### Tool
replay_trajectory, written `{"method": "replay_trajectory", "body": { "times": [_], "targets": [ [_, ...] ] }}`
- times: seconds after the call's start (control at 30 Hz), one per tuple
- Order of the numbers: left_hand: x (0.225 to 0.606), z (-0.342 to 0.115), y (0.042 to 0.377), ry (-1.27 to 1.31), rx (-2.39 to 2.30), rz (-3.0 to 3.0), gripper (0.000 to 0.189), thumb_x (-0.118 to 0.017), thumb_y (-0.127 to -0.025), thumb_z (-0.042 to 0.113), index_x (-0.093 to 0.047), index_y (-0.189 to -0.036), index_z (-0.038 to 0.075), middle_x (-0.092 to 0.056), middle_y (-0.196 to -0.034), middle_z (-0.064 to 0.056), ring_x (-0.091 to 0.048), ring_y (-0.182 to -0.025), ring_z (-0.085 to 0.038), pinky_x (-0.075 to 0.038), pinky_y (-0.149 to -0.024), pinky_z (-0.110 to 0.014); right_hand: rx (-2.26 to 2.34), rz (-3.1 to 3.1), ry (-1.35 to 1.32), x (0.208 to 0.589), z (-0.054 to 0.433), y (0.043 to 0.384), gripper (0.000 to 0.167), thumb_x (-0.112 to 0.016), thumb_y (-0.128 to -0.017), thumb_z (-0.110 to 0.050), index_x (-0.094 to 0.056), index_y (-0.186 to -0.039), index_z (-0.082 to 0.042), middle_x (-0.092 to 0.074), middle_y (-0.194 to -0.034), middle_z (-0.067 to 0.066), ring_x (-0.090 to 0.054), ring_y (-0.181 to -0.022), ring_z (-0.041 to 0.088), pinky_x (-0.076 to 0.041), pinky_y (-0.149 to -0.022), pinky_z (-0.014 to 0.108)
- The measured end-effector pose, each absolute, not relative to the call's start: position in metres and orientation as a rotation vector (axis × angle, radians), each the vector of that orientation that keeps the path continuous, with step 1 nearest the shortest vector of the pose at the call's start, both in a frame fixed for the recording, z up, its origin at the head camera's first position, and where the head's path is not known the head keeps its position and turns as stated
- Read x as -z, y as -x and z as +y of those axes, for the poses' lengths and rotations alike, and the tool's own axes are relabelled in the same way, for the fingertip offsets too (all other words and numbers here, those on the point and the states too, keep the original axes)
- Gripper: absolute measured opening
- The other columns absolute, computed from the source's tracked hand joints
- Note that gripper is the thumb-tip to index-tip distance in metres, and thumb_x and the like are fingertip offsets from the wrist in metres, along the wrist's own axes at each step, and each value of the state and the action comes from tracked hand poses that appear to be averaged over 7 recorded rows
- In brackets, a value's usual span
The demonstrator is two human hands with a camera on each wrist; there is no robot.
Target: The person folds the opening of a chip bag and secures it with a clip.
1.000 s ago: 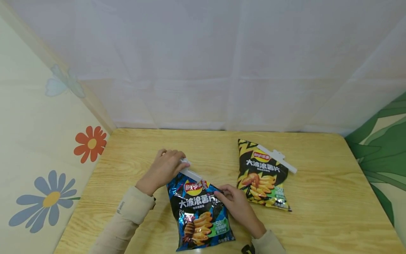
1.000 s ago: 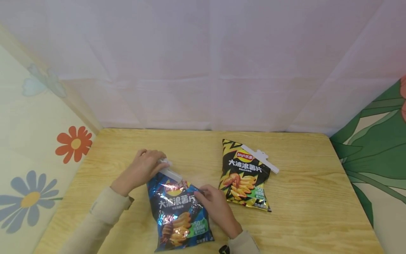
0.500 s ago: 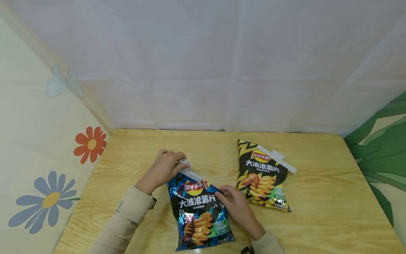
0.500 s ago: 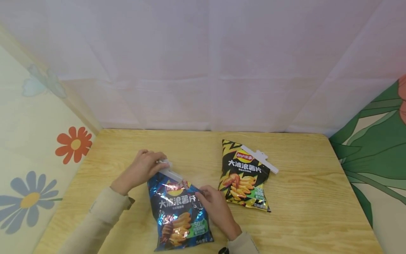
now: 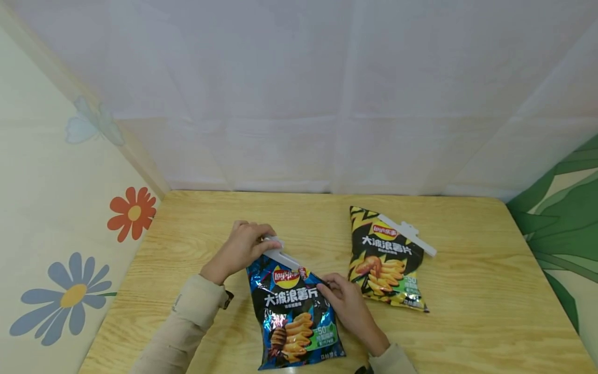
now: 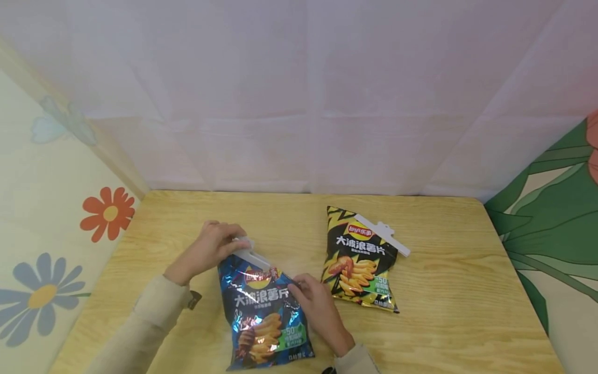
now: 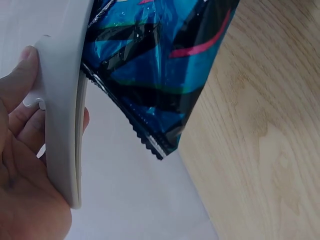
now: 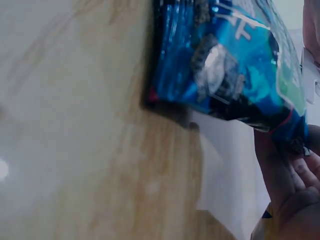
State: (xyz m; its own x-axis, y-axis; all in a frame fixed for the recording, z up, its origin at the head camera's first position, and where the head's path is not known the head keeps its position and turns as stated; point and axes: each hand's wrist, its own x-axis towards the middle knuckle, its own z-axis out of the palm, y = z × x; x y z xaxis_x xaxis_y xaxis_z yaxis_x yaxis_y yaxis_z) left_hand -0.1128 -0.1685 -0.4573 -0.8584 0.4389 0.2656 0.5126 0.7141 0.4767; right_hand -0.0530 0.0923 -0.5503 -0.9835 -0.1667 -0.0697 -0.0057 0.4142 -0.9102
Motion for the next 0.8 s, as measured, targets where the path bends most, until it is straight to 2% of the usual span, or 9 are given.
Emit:
{"method": "replay_trajectory", "body": {
  "times": [0.5,0.8],
  "targets": [
    [0.462,-0.154,0.114,0.757,0.811,-2.855,0.022,-0.068,-0.093,0.033,-0.074,-0.102,0.014,-0.075,-0.088,0.001,-0.063,-0.080,-0.015,-0.034,-0.099,-0.046,1.661,2.485,0.172,0.555,0.093,0.052,0.013,-0.064,-0.097,-0.013,-0.065,-0.107,-0.004,-0.073,-0.107,0.018,-0.074,-0.093,0.025,-0.059,-0.073,0.026],
    [0.470,-0.145,0.114,0.779,0.848,-2.847,0.022,-0.067,-0.093,0.034,-0.075,-0.098,0.014,-0.075,-0.085,0.003,-0.060,-0.076,-0.011,-0.032,-0.085,-0.037,1.695,2.481,0.166,0.553,0.090,0.050,0.015,-0.064,-0.097,-0.013,-0.064,-0.106,-0.001,-0.073,-0.106,0.018,-0.074,-0.095,0.025,-0.060,-0.074,0.027]
  ]
}}
